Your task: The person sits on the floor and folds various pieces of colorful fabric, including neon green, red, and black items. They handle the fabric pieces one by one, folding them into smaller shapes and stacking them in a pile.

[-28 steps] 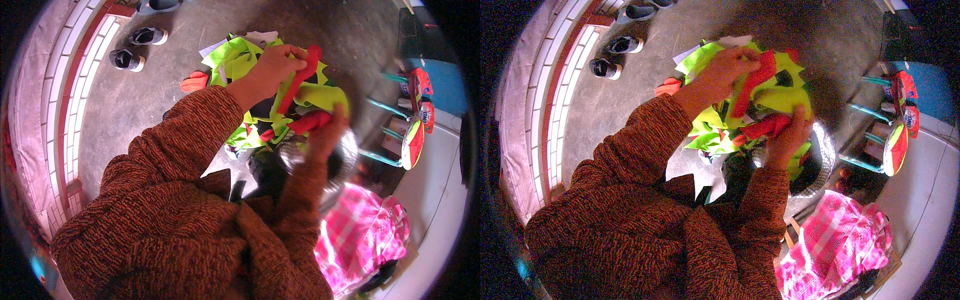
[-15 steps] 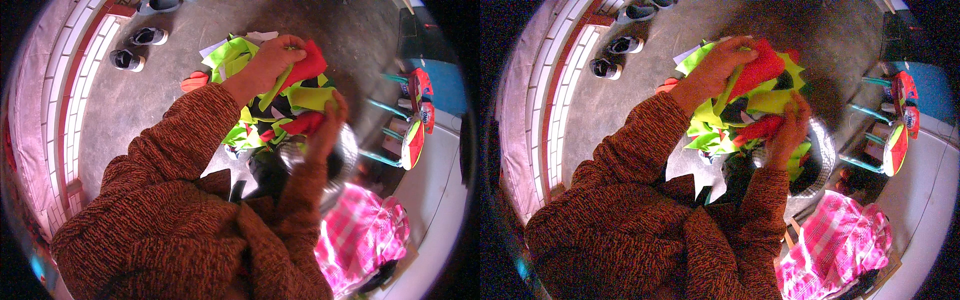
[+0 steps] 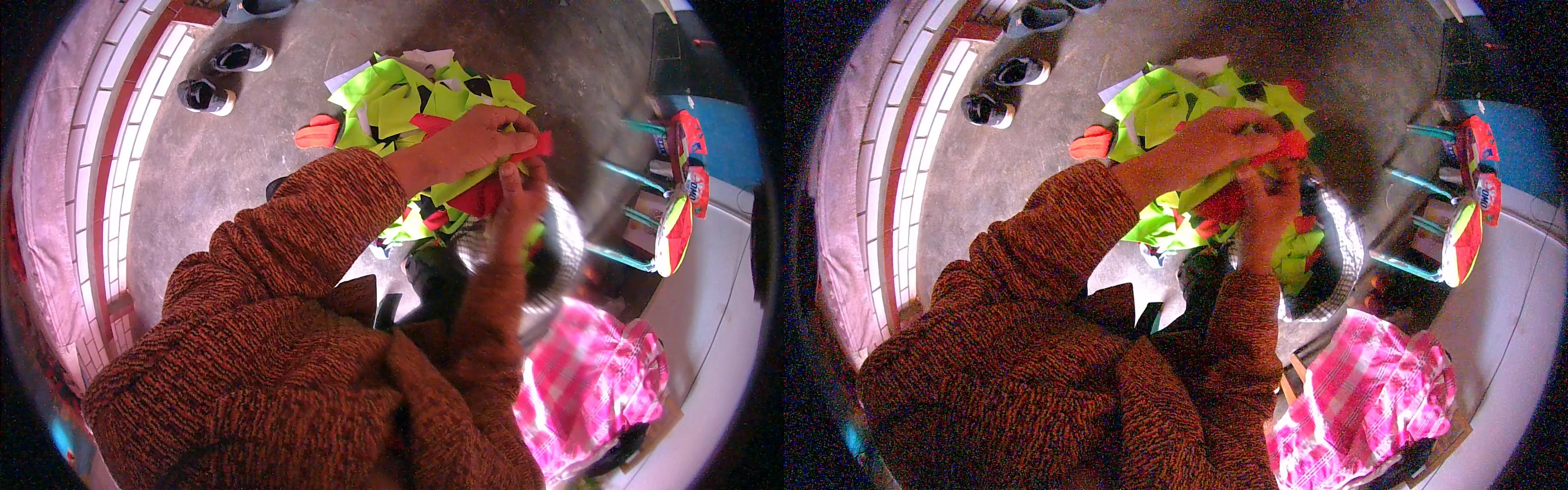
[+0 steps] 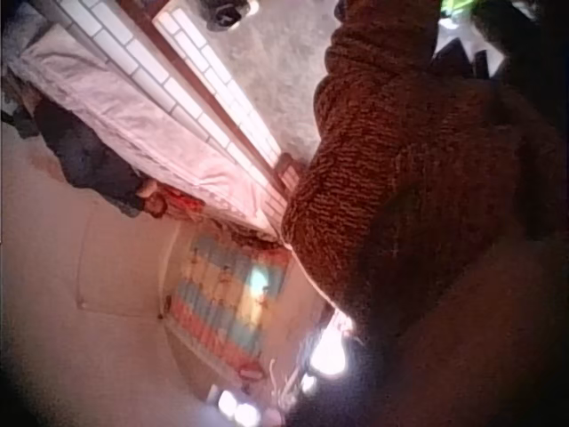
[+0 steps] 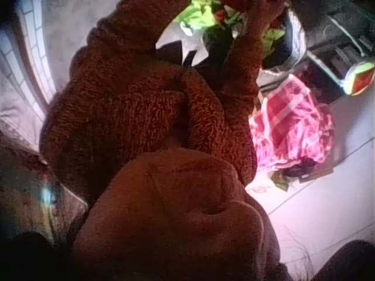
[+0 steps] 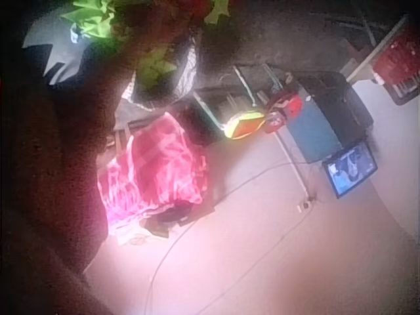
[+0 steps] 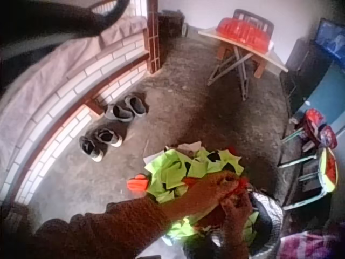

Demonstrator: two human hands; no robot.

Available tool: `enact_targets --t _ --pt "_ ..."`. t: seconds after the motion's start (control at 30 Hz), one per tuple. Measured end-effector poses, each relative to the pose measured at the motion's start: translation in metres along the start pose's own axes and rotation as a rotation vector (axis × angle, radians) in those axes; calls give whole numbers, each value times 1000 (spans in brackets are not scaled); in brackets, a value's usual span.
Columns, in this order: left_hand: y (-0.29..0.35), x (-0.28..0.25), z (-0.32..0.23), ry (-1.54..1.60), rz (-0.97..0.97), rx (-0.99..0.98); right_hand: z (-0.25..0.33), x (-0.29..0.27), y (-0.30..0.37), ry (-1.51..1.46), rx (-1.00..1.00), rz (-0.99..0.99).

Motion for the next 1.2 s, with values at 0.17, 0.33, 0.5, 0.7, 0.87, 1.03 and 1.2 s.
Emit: enact_targets --t 0.17,0.33,0.5,0.7,0.87,1.03,1.2 --pt "-3 6 6 12 103 1 -3 -6 -3 80 56 -57" --pt "-5 5 6 -119 36 131 -13 -9 -6 -119 102 -64" --pt "-3 7 8 -126 65 125 -4 -4 -5 -248 173 -116" --pt "-6 6 10 -93 70 95 -4 -5 -6 -208 117 -134" --pt "-3 -2 1 -126 34 78 -10 -17 -10 -174 95 -161" --pt "-5 -19 -5 51 -44 22 -5 -16 -12 -327 151 -172" --pt "-3 -26 -10 115 -72 160 -7 -14 -9 -321 197 -150"
Point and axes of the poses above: each hand's wrist, its own y-axis away from the middle knuckle, its own x-axis out of the palm, z = x × y, the point moved 5 cm from there along -y, towards the middle knuckle, and after that the axes turned 12 degrees about -x, right-handed, at the moved point
